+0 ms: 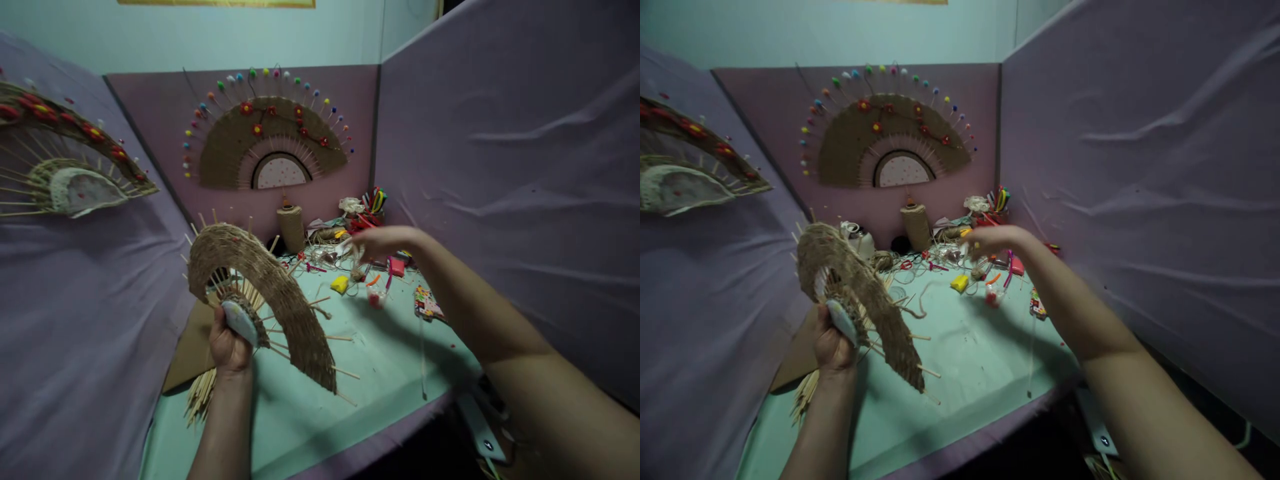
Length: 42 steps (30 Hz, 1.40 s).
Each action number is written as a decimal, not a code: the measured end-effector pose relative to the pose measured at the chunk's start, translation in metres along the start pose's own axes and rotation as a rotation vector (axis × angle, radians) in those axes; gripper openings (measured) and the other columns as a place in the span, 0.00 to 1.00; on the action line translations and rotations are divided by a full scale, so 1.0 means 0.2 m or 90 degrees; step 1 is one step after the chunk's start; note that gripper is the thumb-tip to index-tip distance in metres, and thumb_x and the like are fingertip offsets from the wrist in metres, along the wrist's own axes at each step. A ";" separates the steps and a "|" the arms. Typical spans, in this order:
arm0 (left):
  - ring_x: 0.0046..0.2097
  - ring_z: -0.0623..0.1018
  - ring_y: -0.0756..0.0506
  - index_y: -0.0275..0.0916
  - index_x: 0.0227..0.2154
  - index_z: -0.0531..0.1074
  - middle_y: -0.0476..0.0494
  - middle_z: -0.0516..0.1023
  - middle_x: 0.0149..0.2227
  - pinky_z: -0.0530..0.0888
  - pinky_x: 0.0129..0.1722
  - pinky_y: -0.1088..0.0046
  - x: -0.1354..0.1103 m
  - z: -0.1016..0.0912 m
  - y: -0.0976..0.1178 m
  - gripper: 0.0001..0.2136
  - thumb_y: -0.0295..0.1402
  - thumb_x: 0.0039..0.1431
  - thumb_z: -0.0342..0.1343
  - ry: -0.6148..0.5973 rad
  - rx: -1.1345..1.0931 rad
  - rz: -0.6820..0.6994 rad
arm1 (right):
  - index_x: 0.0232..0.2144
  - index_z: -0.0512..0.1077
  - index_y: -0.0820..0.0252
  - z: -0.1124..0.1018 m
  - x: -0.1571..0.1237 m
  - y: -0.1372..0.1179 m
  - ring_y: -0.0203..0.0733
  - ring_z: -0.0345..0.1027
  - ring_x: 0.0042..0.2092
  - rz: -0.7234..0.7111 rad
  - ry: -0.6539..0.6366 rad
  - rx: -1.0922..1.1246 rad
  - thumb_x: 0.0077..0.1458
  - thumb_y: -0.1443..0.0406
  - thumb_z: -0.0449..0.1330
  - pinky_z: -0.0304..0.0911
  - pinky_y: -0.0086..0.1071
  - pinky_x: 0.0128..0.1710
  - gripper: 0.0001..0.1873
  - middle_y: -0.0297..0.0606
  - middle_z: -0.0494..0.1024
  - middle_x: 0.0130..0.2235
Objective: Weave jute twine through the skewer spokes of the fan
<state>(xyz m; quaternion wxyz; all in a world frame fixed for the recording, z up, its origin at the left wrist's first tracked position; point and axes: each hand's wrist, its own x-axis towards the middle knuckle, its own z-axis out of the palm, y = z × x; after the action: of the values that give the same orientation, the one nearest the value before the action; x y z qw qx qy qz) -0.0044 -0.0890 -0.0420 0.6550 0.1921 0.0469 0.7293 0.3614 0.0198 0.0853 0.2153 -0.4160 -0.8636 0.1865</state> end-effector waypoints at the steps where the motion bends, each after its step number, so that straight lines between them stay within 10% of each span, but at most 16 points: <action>1: 0.39 0.79 0.49 0.40 0.38 0.74 0.45 0.81 0.35 0.73 0.43 0.75 0.00 0.00 0.00 0.19 0.39 0.64 0.38 0.017 0.002 0.004 | 0.45 0.72 0.58 0.06 -0.05 0.00 0.37 0.71 0.30 0.060 -0.136 0.002 0.41 0.69 0.65 0.64 0.29 0.33 0.25 0.34 0.78 0.29; 3: 0.35 0.80 0.50 0.38 0.34 0.75 0.45 0.81 0.32 0.74 0.40 0.77 0.01 0.01 -0.01 0.19 0.37 0.65 0.37 0.067 0.012 0.015 | 0.48 0.71 0.58 0.16 -0.13 -0.03 0.39 0.71 0.29 0.152 -0.214 -0.005 0.40 0.74 0.64 0.63 0.30 0.31 0.29 0.35 0.78 0.28; 8: 0.34 0.79 0.51 0.40 0.36 0.74 0.47 0.81 0.31 0.74 0.41 0.75 0.02 0.04 -0.06 0.15 0.32 0.64 0.41 0.186 0.078 0.025 | 0.48 0.69 0.56 0.34 -0.25 -0.23 0.42 0.68 0.45 -0.010 0.150 0.357 0.56 0.58 0.55 0.63 0.35 0.44 0.18 0.42 0.75 0.45; 16: 0.37 0.79 0.50 0.40 0.34 0.74 0.48 0.80 0.36 0.74 0.40 0.72 0.01 0.19 -0.13 0.14 0.25 0.62 0.42 0.257 0.157 0.081 | 0.40 0.70 0.59 0.64 -0.32 -0.34 0.35 0.64 0.28 0.119 0.145 0.878 0.50 0.41 0.51 0.60 0.27 0.25 0.30 0.39 0.71 0.30; 22: 0.35 0.78 0.50 0.38 0.32 0.73 0.48 0.79 0.32 0.74 0.40 0.71 0.02 0.22 -0.14 0.13 0.23 0.61 0.43 0.313 0.175 0.120 | 0.30 0.72 0.62 0.70 -0.29 -0.30 0.29 0.51 0.22 0.116 0.308 0.814 0.48 0.46 0.58 0.50 0.24 0.20 0.23 0.31 0.62 0.22; 27: 0.36 0.78 0.50 0.38 0.32 0.73 0.49 0.79 0.32 0.73 0.43 0.69 0.03 0.18 -0.14 0.11 0.24 0.60 0.45 0.314 0.205 0.140 | 0.32 0.75 0.59 0.75 -0.31 -0.27 0.34 0.59 0.26 0.100 0.384 0.634 0.53 0.48 0.54 0.55 0.27 0.23 0.22 0.35 0.67 0.25; 42: 0.35 0.78 0.50 0.39 0.29 0.74 0.49 0.79 0.31 0.72 0.44 0.68 0.03 0.19 -0.12 0.13 0.24 0.61 0.44 0.319 0.183 0.131 | 0.34 0.76 0.60 0.81 -0.32 -0.23 0.38 0.61 0.27 0.023 0.397 0.493 0.57 0.46 0.46 0.56 0.31 0.26 0.28 0.38 0.69 0.25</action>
<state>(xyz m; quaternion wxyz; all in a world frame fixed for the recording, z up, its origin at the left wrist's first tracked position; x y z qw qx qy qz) 0.0309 -0.0865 -0.0125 0.5119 0.1008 0.2899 0.8023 0.2818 -0.0811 -0.0401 0.5986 -0.3564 -0.6182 0.3640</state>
